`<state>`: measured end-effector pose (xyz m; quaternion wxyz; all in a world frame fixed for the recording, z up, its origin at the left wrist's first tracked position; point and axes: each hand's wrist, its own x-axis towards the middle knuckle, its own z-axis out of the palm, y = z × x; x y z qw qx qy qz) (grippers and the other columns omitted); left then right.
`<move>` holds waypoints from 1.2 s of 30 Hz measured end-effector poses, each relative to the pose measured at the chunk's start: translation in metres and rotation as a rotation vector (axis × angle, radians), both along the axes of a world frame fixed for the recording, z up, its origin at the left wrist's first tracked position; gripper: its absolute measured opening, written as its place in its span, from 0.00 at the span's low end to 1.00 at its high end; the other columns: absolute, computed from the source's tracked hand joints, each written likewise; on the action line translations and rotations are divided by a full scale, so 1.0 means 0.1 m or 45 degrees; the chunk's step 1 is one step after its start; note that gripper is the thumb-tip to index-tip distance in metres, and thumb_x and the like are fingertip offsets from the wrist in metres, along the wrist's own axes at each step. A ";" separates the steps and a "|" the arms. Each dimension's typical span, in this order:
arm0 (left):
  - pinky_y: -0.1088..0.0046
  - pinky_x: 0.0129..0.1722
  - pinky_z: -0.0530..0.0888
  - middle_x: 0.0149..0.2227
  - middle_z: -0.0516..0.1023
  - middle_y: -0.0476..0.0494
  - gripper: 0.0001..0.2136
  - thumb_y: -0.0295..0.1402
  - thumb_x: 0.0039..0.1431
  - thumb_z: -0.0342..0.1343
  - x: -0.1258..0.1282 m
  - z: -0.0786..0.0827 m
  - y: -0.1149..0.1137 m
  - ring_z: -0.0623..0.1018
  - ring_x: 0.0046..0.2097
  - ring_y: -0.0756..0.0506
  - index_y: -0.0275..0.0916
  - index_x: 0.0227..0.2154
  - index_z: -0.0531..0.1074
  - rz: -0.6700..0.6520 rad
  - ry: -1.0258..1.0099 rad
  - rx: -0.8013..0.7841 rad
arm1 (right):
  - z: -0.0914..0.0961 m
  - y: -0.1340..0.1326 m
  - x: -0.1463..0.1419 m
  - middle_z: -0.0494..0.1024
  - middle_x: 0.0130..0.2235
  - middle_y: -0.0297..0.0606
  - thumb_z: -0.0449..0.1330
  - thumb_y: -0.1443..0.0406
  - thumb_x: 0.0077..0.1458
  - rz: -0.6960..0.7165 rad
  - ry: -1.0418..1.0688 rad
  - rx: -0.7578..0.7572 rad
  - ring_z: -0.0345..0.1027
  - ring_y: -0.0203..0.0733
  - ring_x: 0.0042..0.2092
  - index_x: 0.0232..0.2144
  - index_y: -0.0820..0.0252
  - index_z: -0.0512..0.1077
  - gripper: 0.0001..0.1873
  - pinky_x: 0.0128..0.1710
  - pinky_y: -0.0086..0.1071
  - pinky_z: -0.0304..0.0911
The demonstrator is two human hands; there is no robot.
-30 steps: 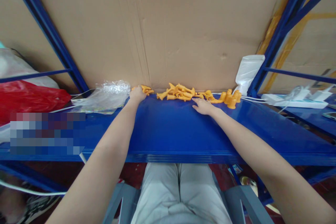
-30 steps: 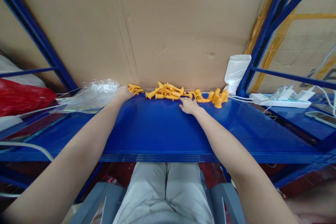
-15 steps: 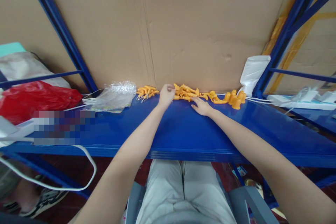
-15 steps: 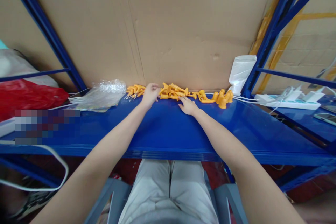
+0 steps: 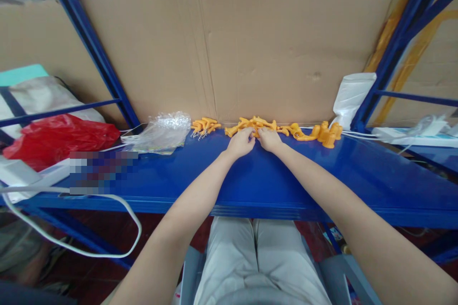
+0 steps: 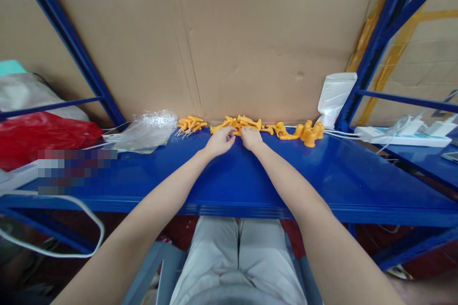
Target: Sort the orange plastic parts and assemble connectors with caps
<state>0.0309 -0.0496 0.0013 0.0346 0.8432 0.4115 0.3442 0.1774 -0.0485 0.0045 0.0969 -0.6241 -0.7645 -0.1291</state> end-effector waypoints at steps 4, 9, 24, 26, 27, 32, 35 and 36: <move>0.62 0.51 0.76 0.44 0.80 0.38 0.14 0.26 0.57 0.54 -0.02 -0.06 0.07 0.80 0.46 0.41 0.37 0.46 0.74 -0.009 0.017 0.005 | 0.00 -0.01 -0.02 0.77 0.53 0.56 0.46 0.73 0.64 0.084 -0.035 0.053 0.70 0.53 0.56 0.54 0.70 0.71 0.21 0.55 0.43 0.60; 0.58 0.61 0.69 0.57 0.73 0.33 0.24 0.25 0.55 0.55 -0.05 -0.10 0.14 0.73 0.59 0.38 0.36 0.56 0.68 0.007 -0.039 0.072 | 0.07 -0.07 -0.01 0.76 0.56 0.54 0.46 0.73 0.63 0.174 0.002 0.150 0.67 0.52 0.58 0.56 0.66 0.70 0.23 0.56 0.46 0.58; 0.63 0.59 0.71 0.54 0.78 0.38 0.17 0.25 0.60 0.55 -0.05 0.01 0.04 0.76 0.57 0.40 0.38 0.52 0.75 0.141 0.008 0.048 | -0.08 -0.01 0.13 0.78 0.55 0.42 0.53 0.70 0.61 0.516 0.798 0.170 0.71 0.47 0.57 0.51 0.56 0.76 0.20 0.59 0.46 0.62; 0.63 0.57 0.72 0.52 0.80 0.40 0.15 0.27 0.62 0.55 -0.06 0.06 -0.02 0.78 0.55 0.39 0.41 0.50 0.77 0.243 0.035 -0.010 | -0.13 0.06 0.15 0.79 0.54 0.43 0.54 0.71 0.60 0.586 0.883 0.127 0.72 0.46 0.56 0.52 0.58 0.75 0.20 0.58 0.46 0.64; 0.64 0.55 0.72 0.51 0.81 0.40 0.14 0.28 0.62 0.54 -0.06 0.08 -0.05 0.78 0.55 0.39 0.42 0.49 0.78 0.290 0.042 -0.035 | -0.16 0.10 0.17 0.79 0.53 0.43 0.54 0.72 0.59 0.619 0.941 0.113 0.73 0.45 0.55 0.53 0.58 0.74 0.21 0.58 0.46 0.65; 0.67 0.50 0.73 0.46 0.82 0.40 0.13 0.30 0.64 0.53 -0.09 0.17 -0.13 0.80 0.51 0.40 0.42 0.48 0.78 0.458 -0.075 -0.056 | -0.31 0.27 0.22 0.81 0.44 0.41 0.56 0.74 0.55 0.683 1.166 0.118 0.77 0.45 0.47 0.56 0.55 0.69 0.26 0.53 0.50 0.70; 0.67 0.46 0.73 0.44 0.83 0.38 0.13 0.30 0.64 0.53 -0.11 0.19 -0.13 0.80 0.48 0.40 0.40 0.48 0.76 0.503 -0.224 -0.020 | -0.35 0.29 0.22 0.81 0.41 0.40 0.57 0.74 0.55 0.652 1.177 0.081 0.78 0.45 0.43 0.53 0.55 0.69 0.24 0.52 0.50 0.71; 0.67 0.45 0.73 0.43 0.83 0.38 0.12 0.30 0.64 0.53 -0.11 0.19 -0.11 0.80 0.46 0.40 0.39 0.47 0.76 0.505 -0.280 -0.003 | -0.36 0.28 0.22 0.81 0.40 0.41 0.57 0.74 0.55 0.620 1.171 0.069 0.78 0.45 0.42 0.52 0.57 0.70 0.22 0.51 0.48 0.71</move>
